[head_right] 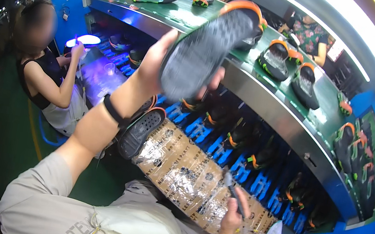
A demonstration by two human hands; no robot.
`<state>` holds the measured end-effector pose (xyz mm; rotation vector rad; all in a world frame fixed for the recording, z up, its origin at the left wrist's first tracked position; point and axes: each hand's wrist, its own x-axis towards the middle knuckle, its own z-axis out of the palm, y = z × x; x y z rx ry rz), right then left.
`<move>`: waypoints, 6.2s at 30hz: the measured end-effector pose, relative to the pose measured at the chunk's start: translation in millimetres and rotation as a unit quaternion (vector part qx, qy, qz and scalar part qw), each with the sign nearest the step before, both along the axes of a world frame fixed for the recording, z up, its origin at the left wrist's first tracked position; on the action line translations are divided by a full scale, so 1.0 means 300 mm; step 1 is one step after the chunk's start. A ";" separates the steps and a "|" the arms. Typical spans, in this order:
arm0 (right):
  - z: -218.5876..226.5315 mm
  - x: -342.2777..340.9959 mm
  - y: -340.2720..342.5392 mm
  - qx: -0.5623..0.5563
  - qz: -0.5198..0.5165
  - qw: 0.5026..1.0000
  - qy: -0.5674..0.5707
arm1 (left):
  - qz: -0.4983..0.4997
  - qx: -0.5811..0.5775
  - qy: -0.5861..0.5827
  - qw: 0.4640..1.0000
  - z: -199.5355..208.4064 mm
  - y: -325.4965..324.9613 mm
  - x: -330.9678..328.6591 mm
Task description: The person applies a liquid substance to the soles and edges of shoes using a handheld applicator, then places them on a conveyor belt.
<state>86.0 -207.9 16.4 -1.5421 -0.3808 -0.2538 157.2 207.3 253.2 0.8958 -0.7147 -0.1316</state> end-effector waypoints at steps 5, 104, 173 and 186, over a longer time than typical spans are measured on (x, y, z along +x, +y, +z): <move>-0.136 -0.016 0.034 -0.035 0.002 0.999 0.039 | 0.261 -0.262 0.254 0.894 0.056 0.003 0.129; -0.288 0.013 0.173 -0.193 0.010 0.979 0.067 | 0.666 0.711 -0.144 0.172 0.167 1.059 0.503; -0.260 0.033 0.230 -0.222 0.005 0.975 0.015 | 0.633 0.721 0.001 0.283 0.152 1.400 0.392; -0.282 0.025 0.242 -0.180 -0.031 0.983 -0.015 | 0.319 -0.029 0.248 0.914 -0.376 0.448 -0.131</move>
